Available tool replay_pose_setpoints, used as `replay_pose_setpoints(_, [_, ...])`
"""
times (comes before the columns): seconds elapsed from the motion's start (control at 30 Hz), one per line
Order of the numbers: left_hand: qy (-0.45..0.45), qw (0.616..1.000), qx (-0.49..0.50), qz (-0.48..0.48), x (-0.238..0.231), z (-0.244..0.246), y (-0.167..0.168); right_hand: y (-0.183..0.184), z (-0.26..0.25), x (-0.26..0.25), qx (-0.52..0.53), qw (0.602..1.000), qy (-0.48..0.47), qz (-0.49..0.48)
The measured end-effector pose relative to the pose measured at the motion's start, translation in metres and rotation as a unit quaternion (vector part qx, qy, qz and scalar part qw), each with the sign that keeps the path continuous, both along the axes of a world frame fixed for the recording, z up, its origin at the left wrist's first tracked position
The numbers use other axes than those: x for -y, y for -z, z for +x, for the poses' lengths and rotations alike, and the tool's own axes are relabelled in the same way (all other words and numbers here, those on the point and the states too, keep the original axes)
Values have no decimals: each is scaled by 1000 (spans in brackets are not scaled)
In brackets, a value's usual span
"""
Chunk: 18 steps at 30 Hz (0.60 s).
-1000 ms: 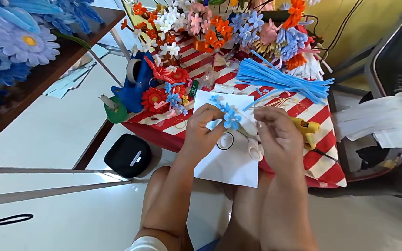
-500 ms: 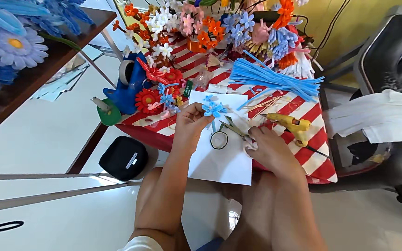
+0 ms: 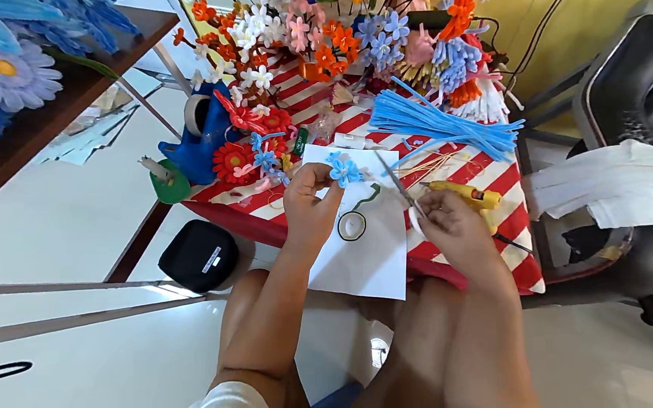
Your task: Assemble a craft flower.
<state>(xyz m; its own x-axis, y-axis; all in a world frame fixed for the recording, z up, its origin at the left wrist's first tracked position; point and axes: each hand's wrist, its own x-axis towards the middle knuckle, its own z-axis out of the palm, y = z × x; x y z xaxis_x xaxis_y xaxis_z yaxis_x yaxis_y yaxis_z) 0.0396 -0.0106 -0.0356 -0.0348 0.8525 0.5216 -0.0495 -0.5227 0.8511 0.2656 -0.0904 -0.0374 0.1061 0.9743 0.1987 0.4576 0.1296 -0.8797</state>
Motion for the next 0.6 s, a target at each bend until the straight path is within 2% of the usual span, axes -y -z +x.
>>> replay_pose_setpoints(0.07, [-61, 994, -55, 68, -2, 1, 3, -4, -1, 1, -185, 981, -23, 45])
replay_pose_setpoints(0.13, [-98, 984, -89, 116, -4, 1, 4, -5, -2, 2, -348, 931, -84, 73])
replay_pose_setpoints(0.17, [-97, 983, -90, 124, -4, 1, 4, -5, -2, 2, -391, 909, -120, 75])
replay_pose_setpoints(0.23, [-48, 993, -55, 97, -2, 0, 2, -4, -2, 2, -418, 891, -168, 58])
replay_pose_setpoints(0.3, [38, 999, 19, 14, 1, -2, -2, -2, -3, 3, -421, 883, -206, 31])
replay_pose_setpoints(0.4, [96, 989, 94, -60, 0, -6, -6, -1, -8, 4, -458, 842, -284, 19])
replay_pose_setpoints(0.5, [55, 995, 79, -40, 0, -6, -4, -5, -20, 8, -473, 806, -356, 2])
replay_pose_setpoints(0.6, [-49, 997, -26, 56, -2, -4, 1, -9, -32, 12, -474, 785, -399, -21])
